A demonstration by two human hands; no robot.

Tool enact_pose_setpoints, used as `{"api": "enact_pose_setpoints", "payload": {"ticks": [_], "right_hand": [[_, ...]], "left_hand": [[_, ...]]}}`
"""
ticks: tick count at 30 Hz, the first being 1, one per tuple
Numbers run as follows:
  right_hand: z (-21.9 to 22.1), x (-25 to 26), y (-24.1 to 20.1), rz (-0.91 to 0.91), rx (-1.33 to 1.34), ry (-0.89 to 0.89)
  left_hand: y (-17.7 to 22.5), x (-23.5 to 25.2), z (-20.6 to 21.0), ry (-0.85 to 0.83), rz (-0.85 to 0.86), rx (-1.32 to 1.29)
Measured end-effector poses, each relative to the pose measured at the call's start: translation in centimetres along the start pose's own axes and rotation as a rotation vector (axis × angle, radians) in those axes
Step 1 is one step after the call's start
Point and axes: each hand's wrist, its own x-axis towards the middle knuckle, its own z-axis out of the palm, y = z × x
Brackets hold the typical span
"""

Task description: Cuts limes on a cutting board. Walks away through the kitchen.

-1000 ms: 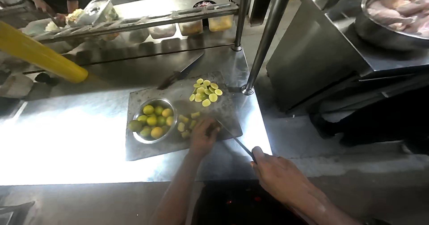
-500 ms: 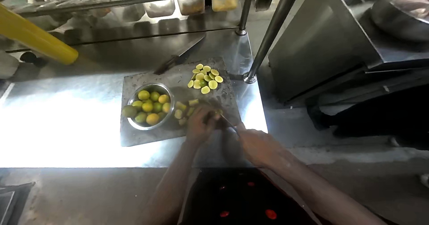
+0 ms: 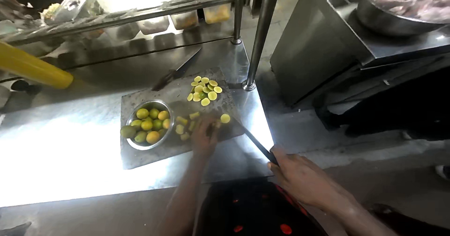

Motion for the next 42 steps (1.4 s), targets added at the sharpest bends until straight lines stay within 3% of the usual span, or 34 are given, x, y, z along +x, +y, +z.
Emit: {"api": "enact_pose_setpoints", "payload": {"ticks": [3, 14, 20, 29, 32, 36, 42], "right_hand": [[-0.3, 1.9, -1.6, -0.029, -0.037, 0.006], [-1.5, 2.8, -3.9, -0.062, -0.228, -0.038], [-1.8, 4.0, -5.1, -0.049, -0.2, -0.101], [-2.6, 9.4, -10.1, -0.085, -0.171, 0.031], [-2.1, 8.6, -8.6, -0.065, -0.157, -0.035], [0.2, 3.4, -2.6, 0.021, -0.131, -0.208], [1.6, -0.6, 0.9, 0.057, -0.094, -0.229]], "left_hand": [[0.0, 0.3, -1.0, -0.047, -0.082, -0.081], [-0.6, 0.4, -1.3, -0.065, -0.005, -0.041], [-0.4, 0.4, -1.3, -0.052, 0.03, -0.011], [-0.5, 0.6, -1.5, -0.051, 0.058, 0.05], [-0.3, 0.6, -1.5, -0.056, 0.075, 0.048], [-0.2, 0.6, -1.4, -0.037, 0.073, 0.019], [-0.4, 0.1, -0.9, 0.021, 0.075, 0.015]]}}
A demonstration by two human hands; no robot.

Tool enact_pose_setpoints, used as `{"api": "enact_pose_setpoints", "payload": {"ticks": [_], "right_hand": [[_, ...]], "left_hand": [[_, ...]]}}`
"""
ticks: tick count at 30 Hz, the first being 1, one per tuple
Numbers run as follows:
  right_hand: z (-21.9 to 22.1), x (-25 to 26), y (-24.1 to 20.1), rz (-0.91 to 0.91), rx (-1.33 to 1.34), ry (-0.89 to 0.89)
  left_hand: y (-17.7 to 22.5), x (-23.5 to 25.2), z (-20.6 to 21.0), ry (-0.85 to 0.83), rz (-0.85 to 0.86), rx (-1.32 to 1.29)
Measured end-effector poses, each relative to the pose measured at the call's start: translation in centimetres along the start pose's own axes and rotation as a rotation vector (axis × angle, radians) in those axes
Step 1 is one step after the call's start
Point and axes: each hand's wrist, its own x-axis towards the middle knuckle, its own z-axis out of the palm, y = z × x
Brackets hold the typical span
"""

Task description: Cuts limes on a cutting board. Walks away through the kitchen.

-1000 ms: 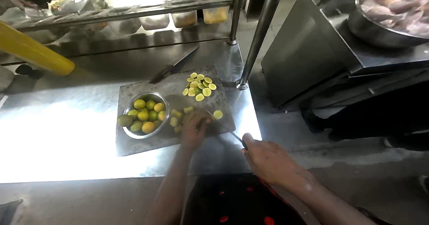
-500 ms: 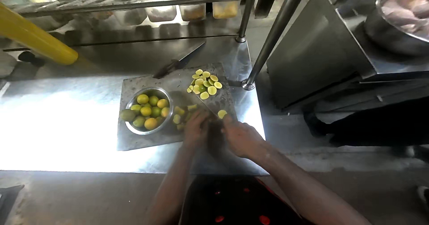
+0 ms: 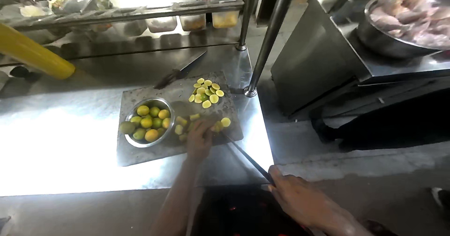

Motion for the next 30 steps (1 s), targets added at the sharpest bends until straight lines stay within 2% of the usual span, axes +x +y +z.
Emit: {"api": "enact_pose_setpoints", "payload": {"ticks": [6, 13, 23, 27, 30], "right_hand": [[-0.5, 0.4, 0.3, -0.04, 0.052, 0.037], [-1.0, 1.3, -1.5, -0.081, 0.062, 0.145], [-2.8, 2.5, -4.6, -0.113, -0.085, 0.175], [-4.5, 4.5, -7.1, -0.116, -0.062, 0.14], [-5.7, 7.2, -9.4, -0.143, -0.025, 0.202]], "left_hand": [[0.5, -0.2, 0.7, 0.013, -0.045, 0.091], [-0.4, -0.4, -0.2, 0.006, -0.091, -0.056], [-0.5, -0.3, -0.1, -0.002, 0.0, -0.01], [-0.5, -0.3, -0.1, -0.005, 0.005, 0.006], [-0.7, -0.4, -0.1, 0.005, 0.02, 0.006]]}}
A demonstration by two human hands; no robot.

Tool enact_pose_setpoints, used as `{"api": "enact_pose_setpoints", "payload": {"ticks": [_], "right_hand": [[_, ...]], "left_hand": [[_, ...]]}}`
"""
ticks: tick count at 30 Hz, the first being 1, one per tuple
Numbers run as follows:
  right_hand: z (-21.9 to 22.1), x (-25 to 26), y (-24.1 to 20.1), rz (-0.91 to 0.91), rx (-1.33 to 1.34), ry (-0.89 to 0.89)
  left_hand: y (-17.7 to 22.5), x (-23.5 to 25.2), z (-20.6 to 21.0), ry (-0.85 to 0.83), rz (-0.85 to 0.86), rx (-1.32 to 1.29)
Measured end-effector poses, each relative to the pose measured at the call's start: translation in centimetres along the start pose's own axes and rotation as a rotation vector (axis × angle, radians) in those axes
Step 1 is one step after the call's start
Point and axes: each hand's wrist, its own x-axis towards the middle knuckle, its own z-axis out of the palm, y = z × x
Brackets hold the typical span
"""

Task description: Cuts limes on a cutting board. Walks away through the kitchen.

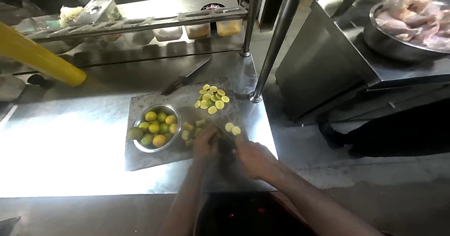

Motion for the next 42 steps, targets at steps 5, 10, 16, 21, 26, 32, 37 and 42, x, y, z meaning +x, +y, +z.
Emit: {"api": "enact_pose_setpoints", "payload": {"ticks": [5, 10, 16, 21, 26, 32, 37, 42], "right_hand": [[-0.2, 2.4, -1.6, 0.003, -0.006, 0.063], [1.9, -2.8, 3.4, 0.059, 0.0, -0.155], [4.4, -8.1, 7.1, 0.108, -0.004, -0.202], [4.4, -7.0, 7.3, 0.026, 0.088, -0.134], [5.1, -8.0, 8.9, -0.001, 0.362, -0.017], [6.0, -8.9, 11.0, 0.054, 0.506, 0.067], [7.0, -9.8, 12.0, 0.053, 0.506, 0.125], [8.5, -10.0, 12.7, 0.066, 0.512, 0.179]], "left_hand": [[-0.3, -0.1, -0.1, -0.001, 0.044, -0.009], [0.2, -0.2, 0.0, 0.017, 0.032, -0.03], [0.6, -0.2, 0.1, -0.044, 0.003, 0.037], [2.8, 1.2, -2.0, -0.025, -0.144, 0.25], [4.8, 3.3, -5.9, -0.138, -0.418, 0.599], [6.2, 4.9, -0.5, -0.398, -0.212, 0.478], [7.9, 9.0, 1.6, -0.842, -0.254, 0.519], [8.3, 10.3, 1.4, -0.944, -0.249, 0.554]]}}
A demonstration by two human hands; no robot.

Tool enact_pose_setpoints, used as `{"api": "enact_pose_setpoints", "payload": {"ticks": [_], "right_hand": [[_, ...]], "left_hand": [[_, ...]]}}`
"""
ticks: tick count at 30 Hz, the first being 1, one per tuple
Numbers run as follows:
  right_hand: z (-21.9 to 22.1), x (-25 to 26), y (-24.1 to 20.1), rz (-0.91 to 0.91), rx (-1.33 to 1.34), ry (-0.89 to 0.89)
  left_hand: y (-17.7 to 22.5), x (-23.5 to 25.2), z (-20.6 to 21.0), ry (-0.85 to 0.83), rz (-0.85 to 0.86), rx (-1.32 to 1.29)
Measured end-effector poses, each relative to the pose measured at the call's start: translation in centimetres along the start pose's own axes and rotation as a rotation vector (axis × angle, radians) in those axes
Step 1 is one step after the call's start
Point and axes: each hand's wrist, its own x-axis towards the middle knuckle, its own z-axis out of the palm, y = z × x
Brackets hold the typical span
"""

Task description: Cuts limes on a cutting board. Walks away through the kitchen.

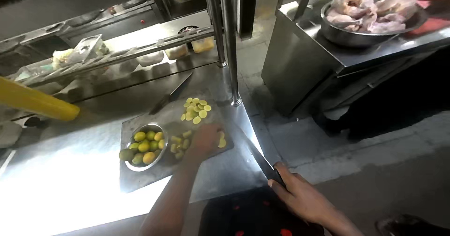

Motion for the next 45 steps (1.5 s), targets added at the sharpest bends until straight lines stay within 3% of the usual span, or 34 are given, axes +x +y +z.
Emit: {"api": "enact_pose_setpoints", "payload": {"ticks": [6, 11, 18, 21, 25, 32, 35, 38, 42, 45], "right_hand": [[0.2, 0.2, 0.3, -0.01, 0.008, 0.0], [-0.1, 0.4, 0.4, -0.018, 0.015, -0.006], [-0.2, 1.2, 0.3, -0.043, 0.004, -0.047], [-0.2, 1.6, 0.4, -0.04, -0.001, -0.073], [-0.4, 2.1, 0.7, -0.054, 0.009, -0.043], [-0.2, 2.5, 0.8, -0.098, 0.02, 0.013], [0.1, 2.5, 0.6, -0.097, 0.032, 0.018], [0.2, 2.6, 0.5, -0.094, 0.031, 0.011], [0.3, 2.6, 0.6, -0.097, 0.045, 0.019], [0.3, 2.5, 0.7, -0.096, 0.058, 0.034]], "left_hand": [[-0.4, -0.1, 0.4, 0.055, -0.015, 0.081], [-2.9, -2.2, -1.0, 0.314, -0.069, -0.043], [-8.2, -9.3, -6.4, 0.602, -0.361, 0.041], [-10.1, -10.3, -7.4, 0.453, -0.557, 0.143], [-11.8, -11.0, -7.0, 0.553, -0.47, 0.085], [-8.9, -12.4, -7.3, 0.854, -0.186, -0.093], [-8.2, -11.8, -6.3, 0.794, -0.131, 0.011], [-8.5, -9.9, -4.5, 0.518, -0.205, 0.245], [-9.7, -8.9, -3.2, 0.501, -0.244, 0.369], [-10.0, -8.8, -3.2, 0.451, -0.258, 0.3]]}}
